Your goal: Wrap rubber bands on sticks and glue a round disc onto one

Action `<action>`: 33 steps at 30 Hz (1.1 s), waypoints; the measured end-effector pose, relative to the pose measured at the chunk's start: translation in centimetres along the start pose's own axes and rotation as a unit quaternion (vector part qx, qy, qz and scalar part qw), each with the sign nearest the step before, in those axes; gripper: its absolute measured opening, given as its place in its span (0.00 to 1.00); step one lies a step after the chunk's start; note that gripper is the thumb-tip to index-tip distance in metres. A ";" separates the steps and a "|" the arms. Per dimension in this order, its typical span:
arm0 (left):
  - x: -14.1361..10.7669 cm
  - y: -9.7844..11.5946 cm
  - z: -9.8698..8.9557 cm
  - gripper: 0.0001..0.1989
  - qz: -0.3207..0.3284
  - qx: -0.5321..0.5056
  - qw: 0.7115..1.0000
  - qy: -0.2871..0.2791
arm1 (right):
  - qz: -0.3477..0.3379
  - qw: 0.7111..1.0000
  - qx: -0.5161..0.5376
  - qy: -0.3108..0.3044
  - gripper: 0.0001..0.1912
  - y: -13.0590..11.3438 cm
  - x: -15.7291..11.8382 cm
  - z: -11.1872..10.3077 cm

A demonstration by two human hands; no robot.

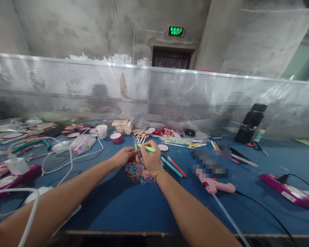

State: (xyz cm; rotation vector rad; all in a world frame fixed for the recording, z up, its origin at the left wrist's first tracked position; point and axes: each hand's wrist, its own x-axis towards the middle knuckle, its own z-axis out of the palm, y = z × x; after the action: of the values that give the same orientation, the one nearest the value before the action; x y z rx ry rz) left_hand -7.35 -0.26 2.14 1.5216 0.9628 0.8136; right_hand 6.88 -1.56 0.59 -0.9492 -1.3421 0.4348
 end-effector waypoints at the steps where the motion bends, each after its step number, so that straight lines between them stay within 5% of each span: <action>1: 0.0 0.0 0.0 0.15 -0.002 0.000 1.000 0.000 | 0.004 1.000 0.004 0.002 0.07 0.0 0.0 0.0; 33: 0.3 -0.2 -0.1 0.14 -0.003 -0.012 1.000 0.003 | -0.013 1.000 -0.008 0.014 0.07 0.3 0.2 0.0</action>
State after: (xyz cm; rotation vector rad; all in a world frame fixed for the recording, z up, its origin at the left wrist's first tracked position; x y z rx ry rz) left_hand -7.36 0.05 1.98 1.4955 0.9592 0.8224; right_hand 7.01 -1.23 0.45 -0.9477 -1.3334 0.3906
